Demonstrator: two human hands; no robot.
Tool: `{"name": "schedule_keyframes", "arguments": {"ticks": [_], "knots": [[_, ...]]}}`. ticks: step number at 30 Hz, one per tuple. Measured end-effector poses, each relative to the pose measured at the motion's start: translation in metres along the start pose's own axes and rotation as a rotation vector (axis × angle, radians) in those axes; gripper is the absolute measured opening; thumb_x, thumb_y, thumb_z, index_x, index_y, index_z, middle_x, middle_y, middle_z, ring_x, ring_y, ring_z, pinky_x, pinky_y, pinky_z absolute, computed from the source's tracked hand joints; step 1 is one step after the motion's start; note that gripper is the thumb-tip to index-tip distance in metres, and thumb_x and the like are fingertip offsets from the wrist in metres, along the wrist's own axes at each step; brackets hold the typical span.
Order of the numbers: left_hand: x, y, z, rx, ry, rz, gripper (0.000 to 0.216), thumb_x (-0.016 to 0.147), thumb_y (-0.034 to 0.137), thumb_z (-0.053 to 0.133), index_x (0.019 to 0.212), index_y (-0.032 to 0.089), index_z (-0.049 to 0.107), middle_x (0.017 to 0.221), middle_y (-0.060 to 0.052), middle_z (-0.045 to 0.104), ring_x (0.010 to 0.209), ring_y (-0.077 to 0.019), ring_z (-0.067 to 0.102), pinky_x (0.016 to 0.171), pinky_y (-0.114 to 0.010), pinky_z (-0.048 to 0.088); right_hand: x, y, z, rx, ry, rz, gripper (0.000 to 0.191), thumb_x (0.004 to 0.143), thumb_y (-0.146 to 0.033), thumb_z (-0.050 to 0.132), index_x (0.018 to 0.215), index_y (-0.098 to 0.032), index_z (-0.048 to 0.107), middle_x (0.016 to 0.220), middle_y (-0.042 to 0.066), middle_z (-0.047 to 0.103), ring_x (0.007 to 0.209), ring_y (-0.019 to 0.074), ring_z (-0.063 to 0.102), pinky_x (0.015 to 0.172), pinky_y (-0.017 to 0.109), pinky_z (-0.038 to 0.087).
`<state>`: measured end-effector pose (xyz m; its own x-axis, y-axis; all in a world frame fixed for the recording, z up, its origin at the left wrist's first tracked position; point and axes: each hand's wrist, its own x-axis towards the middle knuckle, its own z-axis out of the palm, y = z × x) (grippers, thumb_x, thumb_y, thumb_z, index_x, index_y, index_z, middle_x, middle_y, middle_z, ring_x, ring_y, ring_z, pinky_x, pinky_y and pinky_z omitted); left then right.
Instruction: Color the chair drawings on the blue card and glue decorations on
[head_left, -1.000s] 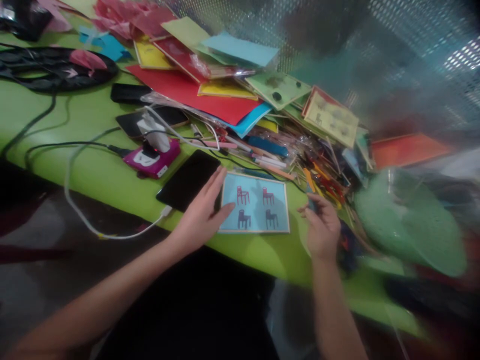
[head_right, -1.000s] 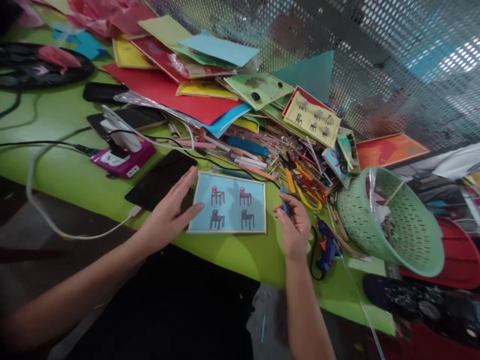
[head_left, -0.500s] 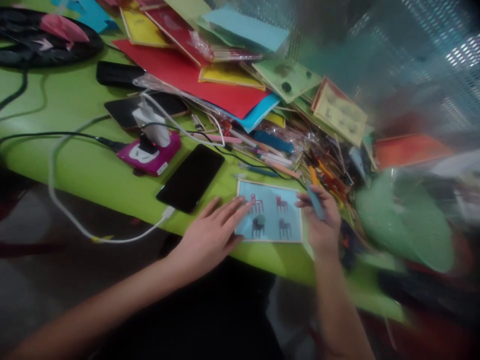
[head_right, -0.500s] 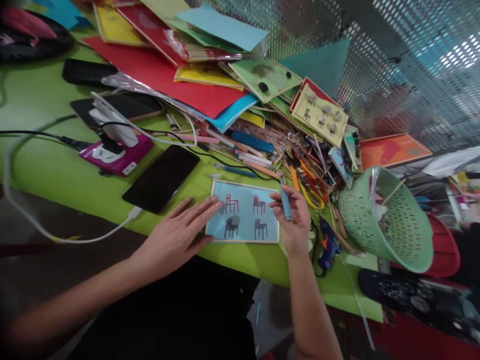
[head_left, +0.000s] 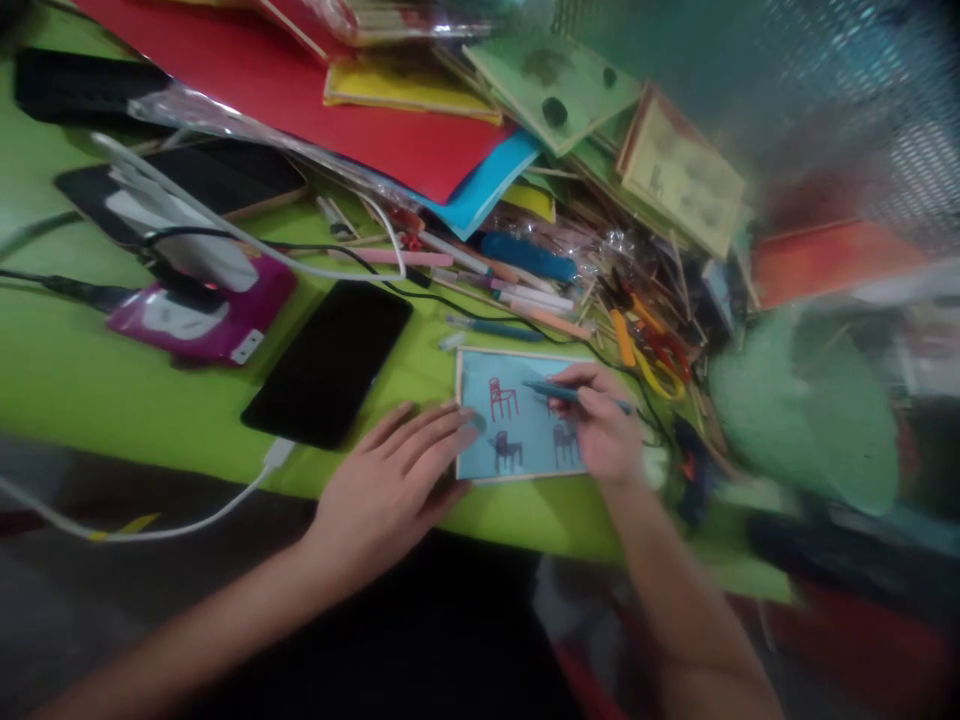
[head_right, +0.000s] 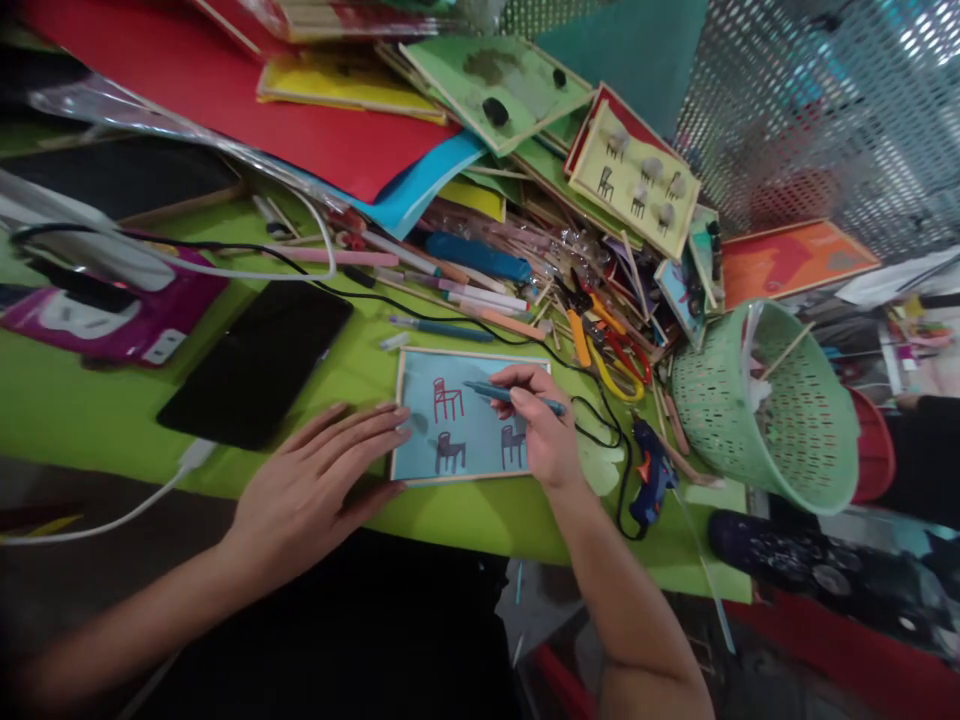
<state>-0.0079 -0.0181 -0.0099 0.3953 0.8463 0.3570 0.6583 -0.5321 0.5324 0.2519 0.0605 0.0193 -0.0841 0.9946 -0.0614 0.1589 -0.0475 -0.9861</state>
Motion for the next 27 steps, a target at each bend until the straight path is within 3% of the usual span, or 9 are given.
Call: {"name": "schedule_keyframes", "arguments": {"ticks": [4,10,20,27], "knots": [[-0.003,-0.001,0.0,0.021,-0.003,0.048,0.024,0.096,0.027,0.063,0.119,0.027,0.07,0.14,-0.005,0.071,0.13,-0.0283,0.067,0.118,-0.051,0.043,-0.005,0.005,0.001,-0.109,0.008,0.001,0.018,0.085,-0.039,0.072,0.091,-0.022,0.072,0.084,0.001,0.071,0.07,0.0161,0.065,0.065,0.03,0.054],[-0.004,-0.003,0.0,0.046,-0.015,0.059,0.029,0.094,0.027,0.065,0.122,0.03,0.069,0.14,-0.004,0.07,0.13,-0.0282,0.066,0.116,-0.051,0.043,-0.009,0.004,0.006,-0.209,0.054,-0.075,0.015,0.083,-0.035,0.076,0.084,-0.023,0.067,0.077,0.0,0.069,0.079,0.0185,0.07,0.083,0.038,0.059],[-0.003,-0.003,-0.003,0.029,-0.036,0.065,0.03,0.092,0.026,0.066,0.122,0.03,0.068,0.14,-0.005,0.07,0.129,-0.0294,0.067,0.114,-0.053,0.045,-0.011,0.008,0.006,-0.241,0.062,-0.088,0.009,0.084,-0.027,0.075,0.086,-0.025,0.067,0.079,-0.001,0.07,0.086,0.0192,0.073,0.089,0.039,0.06],[-0.001,-0.003,-0.004,0.035,-0.027,0.08,0.027,0.093,0.026,0.067,0.12,0.027,0.069,0.14,-0.006,0.07,0.129,-0.0287,0.067,0.115,-0.051,0.044,-0.011,0.006,0.008,-0.24,0.046,-0.129,0.008,0.085,-0.023,0.074,0.086,-0.025,0.066,0.078,-0.003,0.069,0.076,0.0156,0.069,0.094,0.04,0.059]]}}
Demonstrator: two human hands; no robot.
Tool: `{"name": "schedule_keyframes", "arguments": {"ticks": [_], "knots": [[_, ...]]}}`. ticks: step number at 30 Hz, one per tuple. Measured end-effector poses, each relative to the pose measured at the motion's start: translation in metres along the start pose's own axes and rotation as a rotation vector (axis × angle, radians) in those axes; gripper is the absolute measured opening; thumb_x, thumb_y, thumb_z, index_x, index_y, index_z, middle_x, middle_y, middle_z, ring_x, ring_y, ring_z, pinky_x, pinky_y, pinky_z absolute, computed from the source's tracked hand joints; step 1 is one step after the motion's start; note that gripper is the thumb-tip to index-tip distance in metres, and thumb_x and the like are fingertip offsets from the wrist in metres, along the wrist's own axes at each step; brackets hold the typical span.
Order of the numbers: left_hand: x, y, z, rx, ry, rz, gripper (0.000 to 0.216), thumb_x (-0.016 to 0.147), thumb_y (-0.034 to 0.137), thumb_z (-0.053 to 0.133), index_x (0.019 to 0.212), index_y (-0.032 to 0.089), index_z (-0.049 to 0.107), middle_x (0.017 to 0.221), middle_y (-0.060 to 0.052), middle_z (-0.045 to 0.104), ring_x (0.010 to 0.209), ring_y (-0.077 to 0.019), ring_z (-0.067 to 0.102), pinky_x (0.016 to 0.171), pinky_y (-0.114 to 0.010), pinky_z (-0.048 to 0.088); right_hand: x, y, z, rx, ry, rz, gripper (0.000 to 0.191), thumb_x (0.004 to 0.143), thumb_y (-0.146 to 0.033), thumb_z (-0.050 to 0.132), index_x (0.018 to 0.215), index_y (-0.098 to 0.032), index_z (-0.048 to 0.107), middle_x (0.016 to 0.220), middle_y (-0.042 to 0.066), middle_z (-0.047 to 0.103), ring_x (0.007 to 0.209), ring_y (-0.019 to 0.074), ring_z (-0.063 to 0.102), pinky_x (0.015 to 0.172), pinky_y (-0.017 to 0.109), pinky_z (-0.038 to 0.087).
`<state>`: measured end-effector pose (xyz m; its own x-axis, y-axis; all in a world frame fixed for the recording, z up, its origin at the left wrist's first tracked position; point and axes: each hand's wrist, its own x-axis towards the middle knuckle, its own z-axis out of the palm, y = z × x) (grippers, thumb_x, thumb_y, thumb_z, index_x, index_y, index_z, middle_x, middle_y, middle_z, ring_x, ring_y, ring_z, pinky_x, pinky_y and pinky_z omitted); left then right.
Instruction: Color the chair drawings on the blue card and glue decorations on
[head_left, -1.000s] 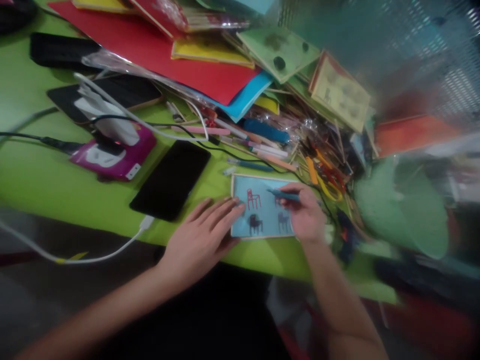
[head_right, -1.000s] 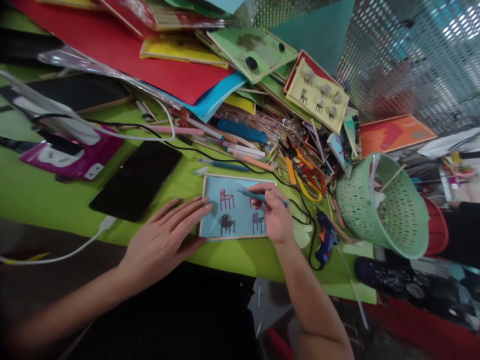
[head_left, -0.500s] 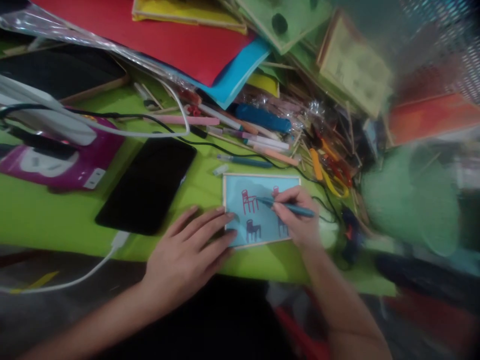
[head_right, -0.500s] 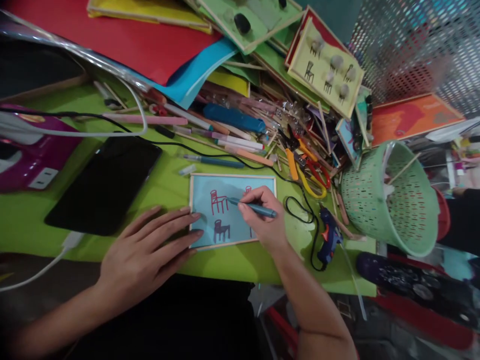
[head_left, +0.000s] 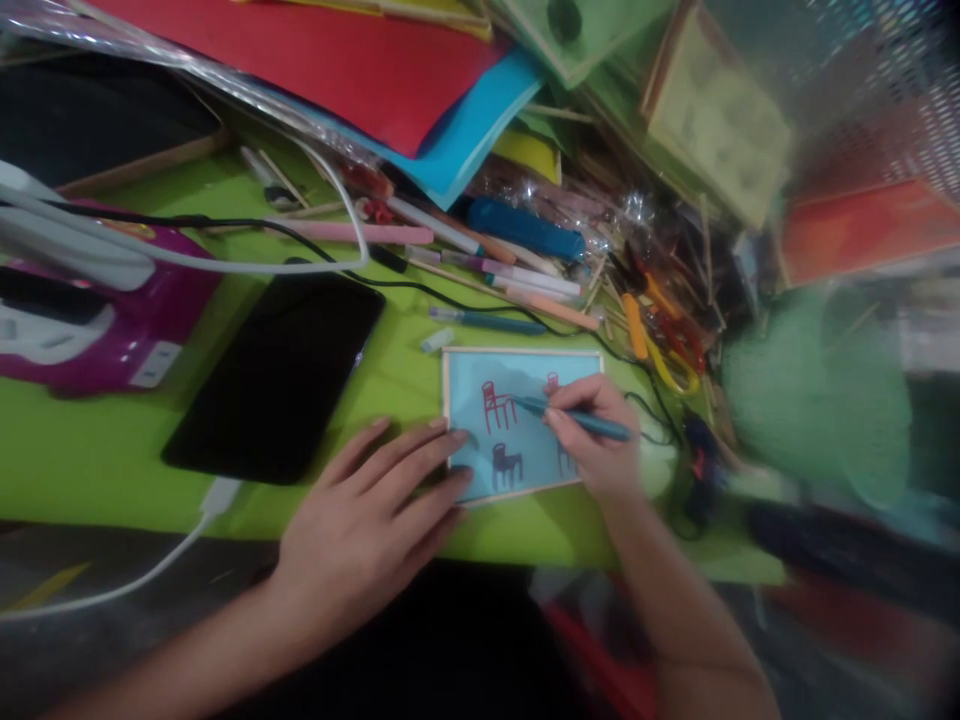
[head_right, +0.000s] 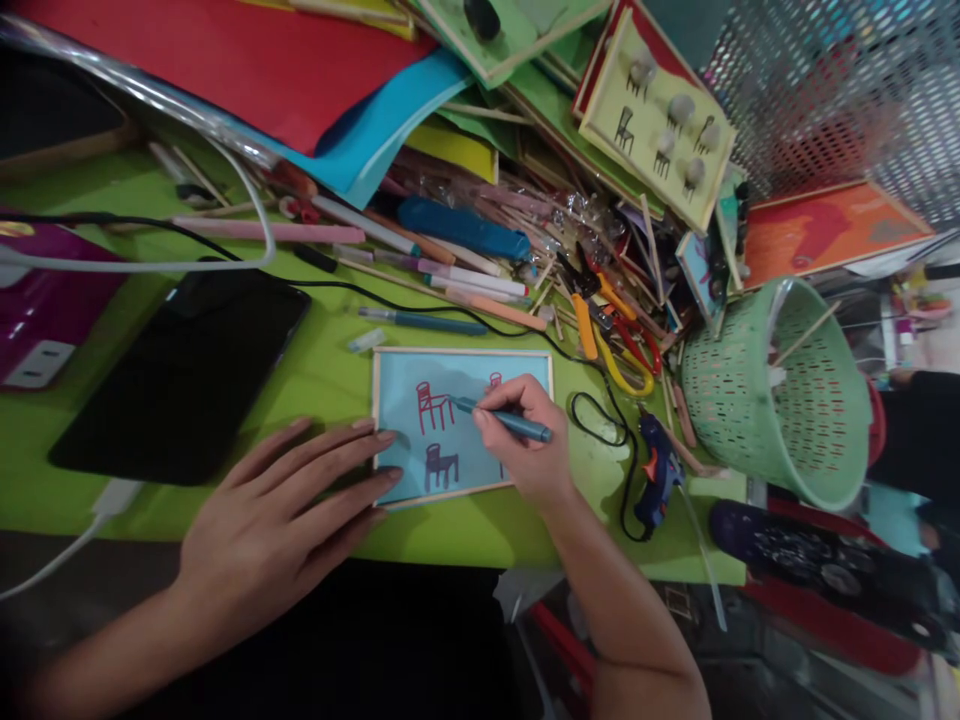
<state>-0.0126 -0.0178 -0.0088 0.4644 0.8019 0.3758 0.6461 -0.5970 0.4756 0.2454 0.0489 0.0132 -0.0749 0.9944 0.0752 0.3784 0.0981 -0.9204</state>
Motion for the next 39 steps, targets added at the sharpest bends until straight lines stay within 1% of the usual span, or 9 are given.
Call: {"name": "schedule_keyframes", "arguments": {"ticks": [3,6,9,14,18,26,33,35,39], "knots": [[0.001,0.0021,0.0006,-0.019,0.034,-0.024,0.023,0.094,0.024,0.067,0.117,0.026,0.071,0.138,-0.005,0.071,0.128,-0.0273,0.068,0.116,-0.049,0.044,-0.0004,0.0001,-0.0009,0.007,-0.013,0.007,0.008,0.085,-0.023,0.075,0.085,-0.024,0.067,0.079,-0.003,0.07,0.077,0.0153,0.068,0.097,0.04,0.058],[0.0012,0.0044,0.0015,-0.042,0.059,-0.06,0.02,0.095,0.022,0.067,0.114,0.025,0.072,0.137,-0.004,0.072,0.128,-0.0263,0.067,0.117,-0.048,0.043,-0.0017,0.0006,-0.0025,0.006,-0.026,0.025,0.009,0.085,-0.024,0.076,0.086,-0.024,0.068,0.077,-0.003,0.069,0.073,0.0151,0.066,0.089,0.037,0.059],[0.0006,0.0055,0.002,-0.051,0.058,-0.063,0.021,0.096,0.022,0.067,0.116,0.025,0.072,0.138,-0.004,0.072,0.13,-0.0263,0.066,0.119,-0.049,0.041,-0.0023,-0.0005,-0.0031,-0.003,-0.046,0.029,0.008,0.085,-0.025,0.077,0.086,-0.024,0.069,0.074,-0.003,0.068,0.069,0.015,0.064,0.082,0.036,0.059],[0.0003,0.0043,0.001,-0.046,0.046,-0.057,0.021,0.095,0.022,0.067,0.115,0.025,0.072,0.138,-0.004,0.072,0.128,-0.0262,0.067,0.119,-0.049,0.041,-0.0009,-0.0027,-0.0015,0.005,-0.038,0.009,0.008,0.084,-0.023,0.077,0.084,-0.024,0.069,0.075,-0.003,0.069,0.07,0.0149,0.066,0.088,0.037,0.058],[0.0011,0.0031,0.0002,-0.042,0.042,-0.044,0.021,0.095,0.022,0.068,0.115,0.025,0.073,0.137,-0.005,0.072,0.129,-0.0267,0.067,0.118,-0.049,0.042,-0.0005,-0.0004,-0.001,0.039,-0.001,0.018,0.008,0.085,-0.022,0.076,0.085,-0.024,0.069,0.078,-0.002,0.07,0.078,0.0162,0.068,0.093,0.038,0.057],[0.0003,0.0041,0.0013,-0.04,0.041,-0.057,0.022,0.095,0.022,0.068,0.116,0.026,0.072,0.138,-0.004,0.072,0.128,-0.0269,0.067,0.115,-0.05,0.044,-0.0009,0.0007,-0.0022,0.036,-0.046,0.003,0.009,0.085,-0.02,0.077,0.086,-0.025,0.069,0.079,-0.002,0.069,0.078,0.0154,0.067,0.088,0.035,0.057],[-0.001,0.0038,0.0019,-0.045,0.042,-0.063,0.021,0.095,0.023,0.067,0.115,0.027,0.072,0.139,-0.003,0.071,0.129,-0.0271,0.066,0.116,-0.05,0.043,-0.0001,0.0002,-0.0006,0.05,0.015,0.022,0.008,0.085,-0.021,0.075,0.085,-0.025,0.068,0.078,-0.002,0.07,0.08,0.0165,0.069,0.08,0.033,0.057],[-0.0013,0.004,0.0014,-0.042,0.035,-0.064,0.021,0.095,0.023,0.067,0.116,0.027,0.072,0.139,-0.003,0.071,0.13,-0.0269,0.066,0.117,-0.05,0.043,-0.0004,0.0015,-0.0007,0.05,0.022,0.027,0.008,0.085,-0.021,0.075,0.085,-0.025,0.068,0.078,-0.002,0.07,0.08,0.0165,0.07,0.081,0.034,0.057],[-0.0015,0.0044,0.0005,-0.044,0.023,-0.073,0.022,0.095,0.023,0.068,0.116,0.027,0.072,0.141,-0.003,0.07,0.131,-0.0269,0.065,0.118,-0.05,0.041,-0.0006,0.0024,-0.0009,0.051,0.005,0.028,0.008,0.085,-0.022,0.075,0.086,-0.025,0.068,0.079,-0.002,0.07,0.083,0.0167,0.071,0.09,0.036,0.058]]}}
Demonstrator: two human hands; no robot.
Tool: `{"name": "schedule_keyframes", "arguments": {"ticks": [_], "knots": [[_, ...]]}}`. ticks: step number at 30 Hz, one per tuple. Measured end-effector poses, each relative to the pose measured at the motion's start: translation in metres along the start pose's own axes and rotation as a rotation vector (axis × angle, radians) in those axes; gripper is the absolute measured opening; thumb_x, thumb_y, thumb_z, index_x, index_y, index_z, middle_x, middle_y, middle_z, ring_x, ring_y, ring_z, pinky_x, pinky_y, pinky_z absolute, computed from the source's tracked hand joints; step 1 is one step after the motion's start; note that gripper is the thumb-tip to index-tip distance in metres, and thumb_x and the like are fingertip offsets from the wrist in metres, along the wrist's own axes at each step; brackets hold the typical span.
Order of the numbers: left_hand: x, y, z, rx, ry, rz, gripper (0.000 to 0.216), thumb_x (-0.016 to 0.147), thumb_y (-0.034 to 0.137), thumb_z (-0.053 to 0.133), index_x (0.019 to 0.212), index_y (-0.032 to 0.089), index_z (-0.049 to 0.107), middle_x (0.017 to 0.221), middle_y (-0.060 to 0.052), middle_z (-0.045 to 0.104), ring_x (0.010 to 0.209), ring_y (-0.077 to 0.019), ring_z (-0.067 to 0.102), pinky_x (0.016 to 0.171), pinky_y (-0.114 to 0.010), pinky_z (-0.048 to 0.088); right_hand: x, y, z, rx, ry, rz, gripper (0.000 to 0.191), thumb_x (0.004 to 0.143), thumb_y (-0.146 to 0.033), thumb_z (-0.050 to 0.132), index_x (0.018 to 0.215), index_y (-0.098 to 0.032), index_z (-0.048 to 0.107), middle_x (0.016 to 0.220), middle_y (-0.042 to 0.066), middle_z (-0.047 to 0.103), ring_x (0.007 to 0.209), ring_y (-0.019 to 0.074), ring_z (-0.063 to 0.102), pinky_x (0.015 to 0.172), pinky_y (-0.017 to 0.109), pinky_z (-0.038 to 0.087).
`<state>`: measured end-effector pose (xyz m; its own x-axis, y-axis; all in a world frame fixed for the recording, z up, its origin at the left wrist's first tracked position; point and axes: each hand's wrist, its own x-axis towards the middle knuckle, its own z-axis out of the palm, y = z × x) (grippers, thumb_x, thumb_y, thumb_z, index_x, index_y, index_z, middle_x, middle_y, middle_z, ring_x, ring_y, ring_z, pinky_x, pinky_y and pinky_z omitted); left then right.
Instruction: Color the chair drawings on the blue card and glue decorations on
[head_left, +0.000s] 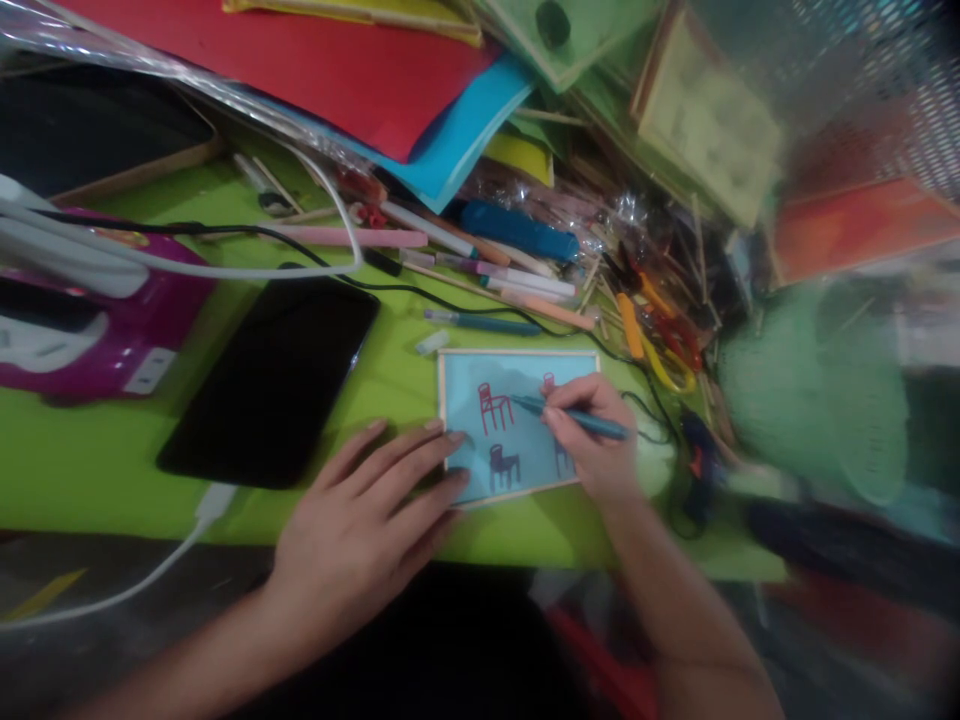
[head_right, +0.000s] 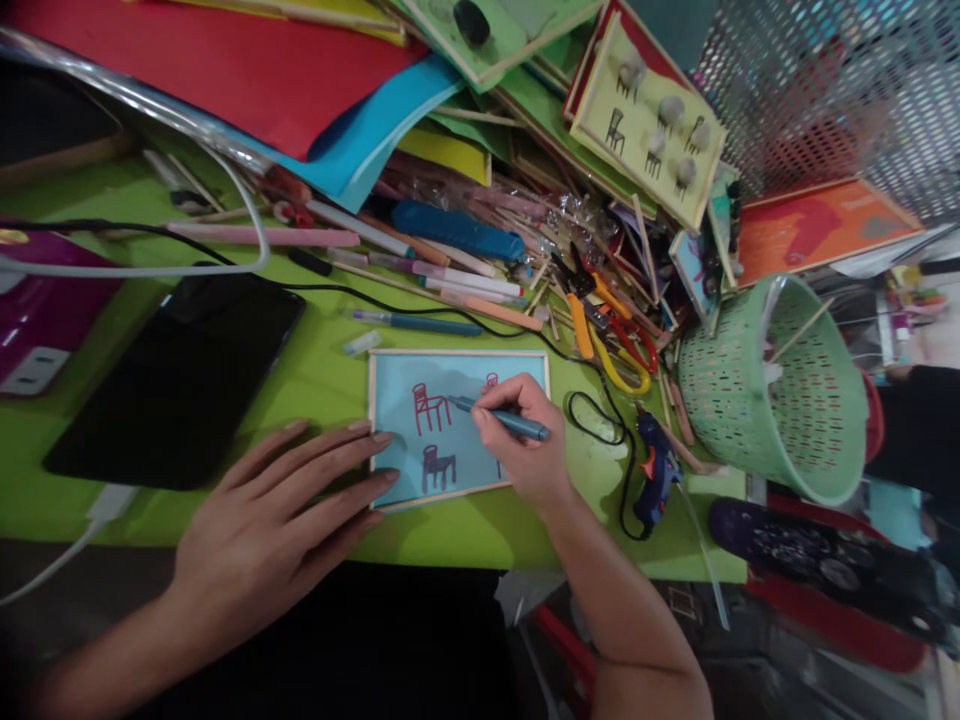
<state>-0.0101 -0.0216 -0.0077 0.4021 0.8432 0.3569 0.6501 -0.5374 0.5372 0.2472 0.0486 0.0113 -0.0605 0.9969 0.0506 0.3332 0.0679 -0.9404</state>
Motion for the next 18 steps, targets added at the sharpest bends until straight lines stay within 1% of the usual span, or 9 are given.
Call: {"name": "schedule_keyframes", "arguments": {"ticks": [5,9,11,15,18], "knots": [[0.0017,-0.0003,-0.0003,-0.003,0.012,0.005,0.021,0.095,0.022,0.068,0.115,0.026,0.073,0.139,-0.003,0.071,0.13,-0.0261,0.066,0.119,-0.048,0.041,-0.0003,-0.0038,0.0005,-0.017,-0.023,-0.012,0.008,0.085,-0.025,0.076,0.084,-0.024,0.068,0.077,-0.002,0.069,0.075,0.0157,0.067,0.095,0.04,0.057],[0.0026,-0.0006,-0.0001,0.0,0.023,0.019,0.021,0.094,0.022,0.069,0.114,0.026,0.073,0.137,-0.004,0.072,0.128,-0.026,0.067,0.119,-0.048,0.042,-0.0006,-0.0061,0.0004,-0.043,-0.042,0.0,0.01,0.085,-0.028,0.076,0.083,-0.024,0.067,0.073,-0.003,0.067,0.072,0.0157,0.064,0.09,0.039,0.058],[0.0023,-0.0004,0.0001,0.002,0.022,0.012,0.023,0.094,0.021,0.069,0.115,0.026,0.073,0.138,-0.004,0.072,0.128,-0.0264,0.067,0.118,-0.049,0.043,-0.0003,-0.0061,0.0003,-0.047,-0.04,-0.005,0.011,0.085,-0.028,0.077,0.082,-0.024,0.067,0.073,-0.003,0.067,0.072,0.0161,0.065,0.089,0.038,0.059],[0.0015,-0.0002,-0.0001,0.004,0.007,0.015,0.024,0.093,0.021,0.069,0.116,0.026,0.072,0.138,-0.004,0.072,0.129,-0.0269,0.067,0.118,-0.05,0.043,0.0002,-0.0041,0.0003,-0.028,-0.013,-0.012,0.009,0.086,-0.028,0.076,0.083,-0.024,0.068,0.076,-0.002,0.068,0.079,0.0171,0.068,0.092,0.039,0.058],[0.0013,-0.0004,-0.0003,0.001,0.002,0.017,0.024,0.093,0.021,0.069,0.117,0.026,0.072,0.139,-0.004,0.071,0.13,-0.027,0.066,0.119,-0.05,0.042,-0.0003,-0.0023,0.0001,-0.021,0.003,0.013,0.01,0.087,-0.03,0.075,0.085,-0.025,0.067,0.077,-0.001,0.068,0.08,0.0177,0.069,0.09,0.039,0.058]]}}
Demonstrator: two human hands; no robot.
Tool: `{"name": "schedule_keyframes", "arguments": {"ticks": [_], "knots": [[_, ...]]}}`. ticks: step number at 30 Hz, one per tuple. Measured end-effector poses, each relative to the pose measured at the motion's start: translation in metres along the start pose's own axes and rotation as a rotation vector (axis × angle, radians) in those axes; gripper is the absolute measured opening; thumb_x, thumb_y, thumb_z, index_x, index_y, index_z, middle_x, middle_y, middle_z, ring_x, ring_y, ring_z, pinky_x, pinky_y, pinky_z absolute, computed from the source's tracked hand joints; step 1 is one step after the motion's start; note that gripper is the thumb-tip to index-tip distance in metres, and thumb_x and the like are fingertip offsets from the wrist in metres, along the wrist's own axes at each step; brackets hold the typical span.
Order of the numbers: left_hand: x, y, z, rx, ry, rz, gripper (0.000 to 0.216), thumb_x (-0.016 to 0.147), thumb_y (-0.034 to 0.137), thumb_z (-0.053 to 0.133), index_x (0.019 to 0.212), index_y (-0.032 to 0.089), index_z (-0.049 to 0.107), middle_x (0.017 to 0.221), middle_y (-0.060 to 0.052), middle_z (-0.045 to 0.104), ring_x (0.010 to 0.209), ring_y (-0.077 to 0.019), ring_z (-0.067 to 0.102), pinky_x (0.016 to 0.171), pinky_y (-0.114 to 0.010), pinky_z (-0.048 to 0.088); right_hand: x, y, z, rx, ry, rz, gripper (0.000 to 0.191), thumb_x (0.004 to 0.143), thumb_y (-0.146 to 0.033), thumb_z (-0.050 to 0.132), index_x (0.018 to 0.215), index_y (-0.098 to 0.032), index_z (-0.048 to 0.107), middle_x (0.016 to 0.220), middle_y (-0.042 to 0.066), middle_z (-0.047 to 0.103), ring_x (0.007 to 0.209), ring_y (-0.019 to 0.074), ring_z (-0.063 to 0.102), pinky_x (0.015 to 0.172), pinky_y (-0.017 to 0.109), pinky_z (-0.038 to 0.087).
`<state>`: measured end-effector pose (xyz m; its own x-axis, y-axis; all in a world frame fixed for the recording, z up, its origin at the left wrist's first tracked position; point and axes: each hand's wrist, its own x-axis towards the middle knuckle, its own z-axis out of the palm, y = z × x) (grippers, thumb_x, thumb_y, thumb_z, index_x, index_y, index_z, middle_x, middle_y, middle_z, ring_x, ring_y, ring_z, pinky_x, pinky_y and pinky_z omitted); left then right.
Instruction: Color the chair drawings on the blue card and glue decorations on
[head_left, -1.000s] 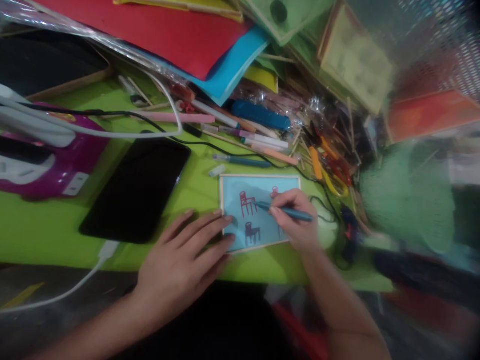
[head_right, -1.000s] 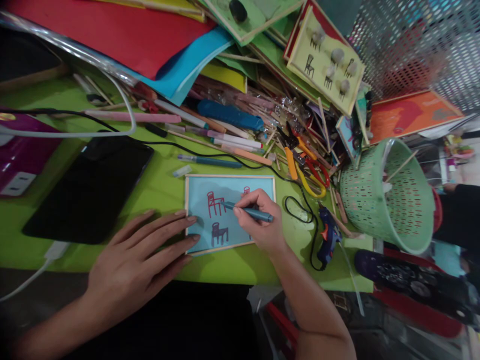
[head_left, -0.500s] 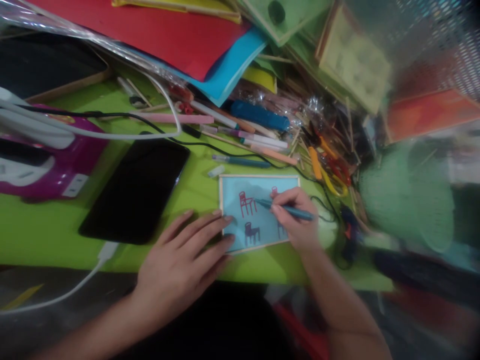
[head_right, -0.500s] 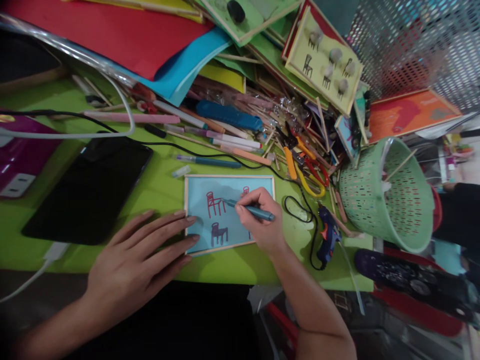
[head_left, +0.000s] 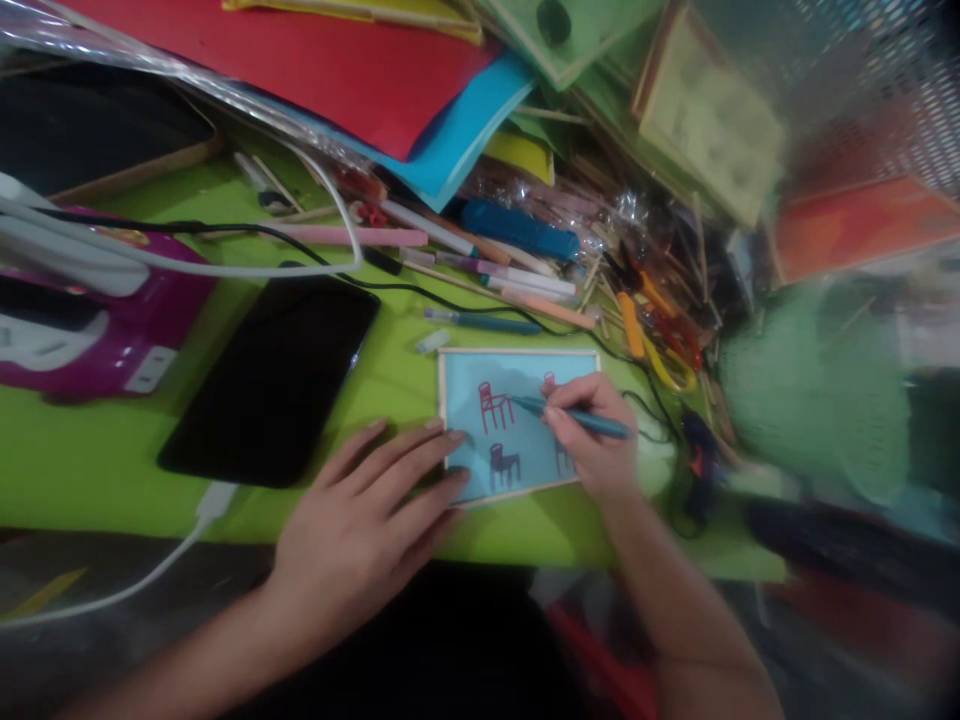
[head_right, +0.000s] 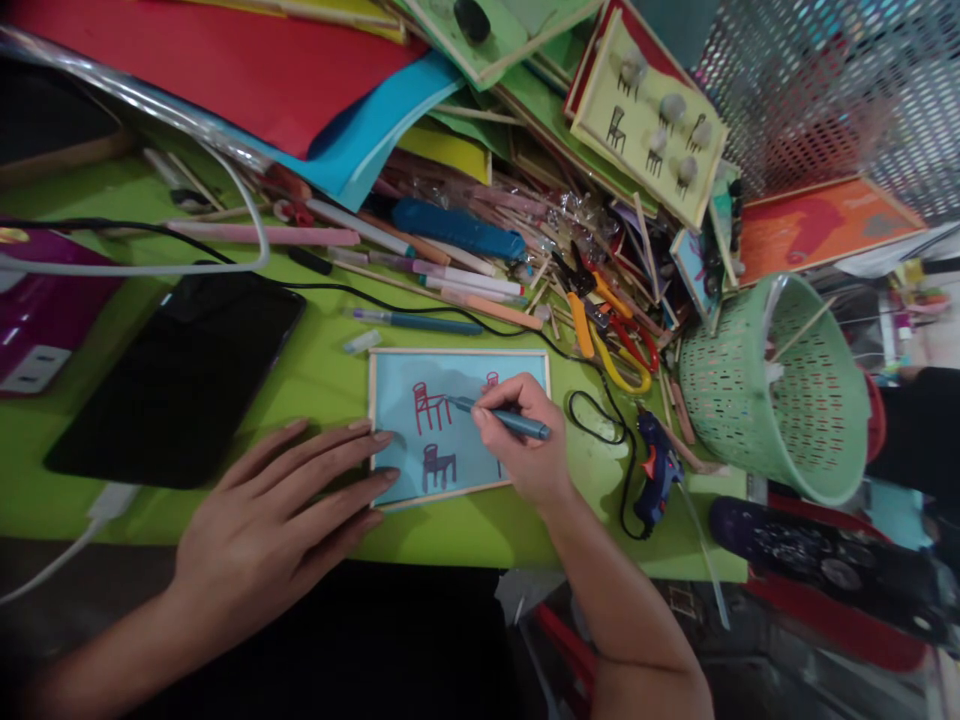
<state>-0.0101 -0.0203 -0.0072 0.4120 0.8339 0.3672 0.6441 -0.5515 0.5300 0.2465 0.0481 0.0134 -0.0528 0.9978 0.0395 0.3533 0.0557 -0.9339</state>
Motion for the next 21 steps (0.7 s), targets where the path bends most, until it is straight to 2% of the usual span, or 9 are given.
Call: {"name": "schedule_keyframes", "arguments": {"ticks": [7,13,18,21], "knots": [[0.0003,0.0004,0.0011,-0.011,0.005,-0.015,0.023,0.095,0.022,0.068,0.116,0.027,0.072,0.139,-0.003,0.071,0.131,-0.0263,0.065,0.12,-0.049,0.041,0.0005,-0.0021,0.0002,0.008,-0.034,-0.025,0.009,0.085,-0.026,0.076,0.083,-0.025,0.067,0.076,-0.002,0.068,0.074,0.0158,0.066,0.096,0.04,0.057],[0.0,-0.0003,0.001,-0.004,0.001,-0.011,0.023,0.095,0.022,0.068,0.117,0.027,0.072,0.14,-0.003,0.071,0.131,-0.0261,0.066,0.119,-0.05,0.041,-0.001,-0.004,-0.0004,-0.026,-0.057,-0.014,0.009,0.085,-0.028,0.076,0.083,-0.025,0.068,0.073,-0.002,0.067,0.069,0.0155,0.063,0.081,0.036,0.059],[0.0002,0.0001,0.0002,-0.006,-0.012,-0.011,0.023,0.094,0.022,0.068,0.117,0.027,0.072,0.141,-0.004,0.07,0.131,-0.0268,0.065,0.119,-0.05,0.041,-0.0001,-0.0008,-0.0005,-0.014,-0.02,-0.012,0.01,0.085,-0.029,0.076,0.083,-0.025,0.068,0.076,-0.002,0.068,0.077,0.0172,0.067,0.095,0.041,0.058],[-0.0004,-0.0002,0.0,-0.002,-0.006,-0.007,0.024,0.094,0.022,0.068,0.117,0.028,0.072,0.14,-0.003,0.07,0.13,-0.0269,0.066,0.119,-0.05,0.042,0.0008,0.0008,0.0,0.012,0.002,-0.017,0.009,0.085,-0.027,0.076,0.084,-0.025,0.068,0.078,-0.002,0.069,0.081,0.0176,0.07,0.094,0.04,0.058]]}}
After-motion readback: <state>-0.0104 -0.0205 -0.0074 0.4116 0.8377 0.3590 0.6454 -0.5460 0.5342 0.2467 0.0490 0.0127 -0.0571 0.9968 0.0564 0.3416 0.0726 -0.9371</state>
